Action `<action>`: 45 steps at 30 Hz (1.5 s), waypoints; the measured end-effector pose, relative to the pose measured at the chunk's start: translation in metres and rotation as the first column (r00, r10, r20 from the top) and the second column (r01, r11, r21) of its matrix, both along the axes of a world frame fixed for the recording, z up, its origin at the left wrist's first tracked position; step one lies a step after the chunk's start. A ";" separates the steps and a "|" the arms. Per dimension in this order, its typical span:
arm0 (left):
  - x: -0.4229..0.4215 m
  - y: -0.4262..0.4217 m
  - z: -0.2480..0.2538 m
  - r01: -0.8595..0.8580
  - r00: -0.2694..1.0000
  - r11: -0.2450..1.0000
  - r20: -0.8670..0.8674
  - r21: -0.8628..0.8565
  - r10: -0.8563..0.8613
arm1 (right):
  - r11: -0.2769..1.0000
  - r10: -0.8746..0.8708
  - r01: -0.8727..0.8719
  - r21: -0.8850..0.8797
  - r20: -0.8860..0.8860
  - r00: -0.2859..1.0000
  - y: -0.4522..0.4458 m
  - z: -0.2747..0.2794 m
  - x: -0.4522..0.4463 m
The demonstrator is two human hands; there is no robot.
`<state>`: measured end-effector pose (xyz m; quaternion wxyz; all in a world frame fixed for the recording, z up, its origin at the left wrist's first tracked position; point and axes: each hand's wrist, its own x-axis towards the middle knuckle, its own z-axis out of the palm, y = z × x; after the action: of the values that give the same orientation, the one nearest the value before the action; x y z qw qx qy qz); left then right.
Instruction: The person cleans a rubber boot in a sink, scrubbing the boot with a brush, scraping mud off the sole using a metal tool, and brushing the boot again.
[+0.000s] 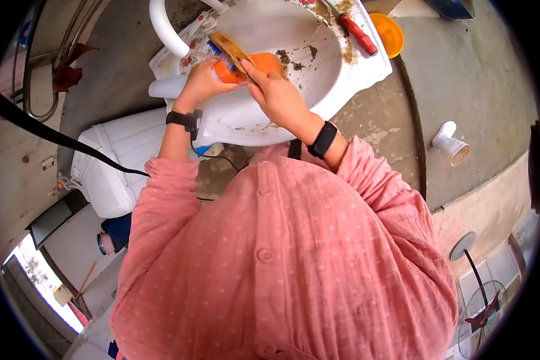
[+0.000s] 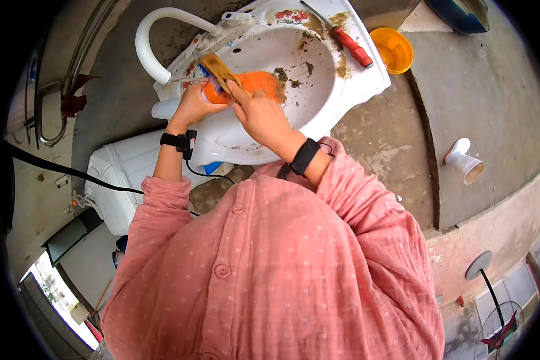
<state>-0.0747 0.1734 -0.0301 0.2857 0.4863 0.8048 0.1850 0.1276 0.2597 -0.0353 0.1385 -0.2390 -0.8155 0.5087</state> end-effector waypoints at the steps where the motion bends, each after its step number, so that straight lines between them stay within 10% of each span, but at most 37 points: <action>1: 0.001 0.001 0.003 0.059 0.997 0.998 -0.056 0.009 -0.058 | 1.000 0.003 -0.002 0.030 -0.011 1.000 0.005 -0.007 -0.009; 23: -0.004 -0.001 0.003 0.109 0.991 0.994 -0.075 -0.005 -0.109 | 0.974 0.194 -0.160 0.160 -0.220 0.956 0.026 -0.045 -0.009; 35: -0.009 0.008 0.002 -0.032 0.945 0.995 0.328 0.094 -0.001 | 0.976 0.213 -0.207 0.064 -0.092 0.973 0.046 -0.055 0.040; 39: -0.002 0.017 0.020 0.105 0.994 0.987 0.004 -0.120 -0.105 | 0.965 0.248 -0.223 0.139 -0.196 0.949 0.040 -0.049 0.000; 45: -0.011 -0.003 -0.006 -0.048 0.965 0.993 0.263 0.112 0.017 | 0.971 0.238 -0.228 0.069 -0.246 0.940 0.031 -0.059 0.002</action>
<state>-0.0853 0.1706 -0.0361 0.3576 0.4603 0.7555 0.2992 0.1299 0.2907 -0.0939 0.1849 -0.0714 -0.8236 0.5314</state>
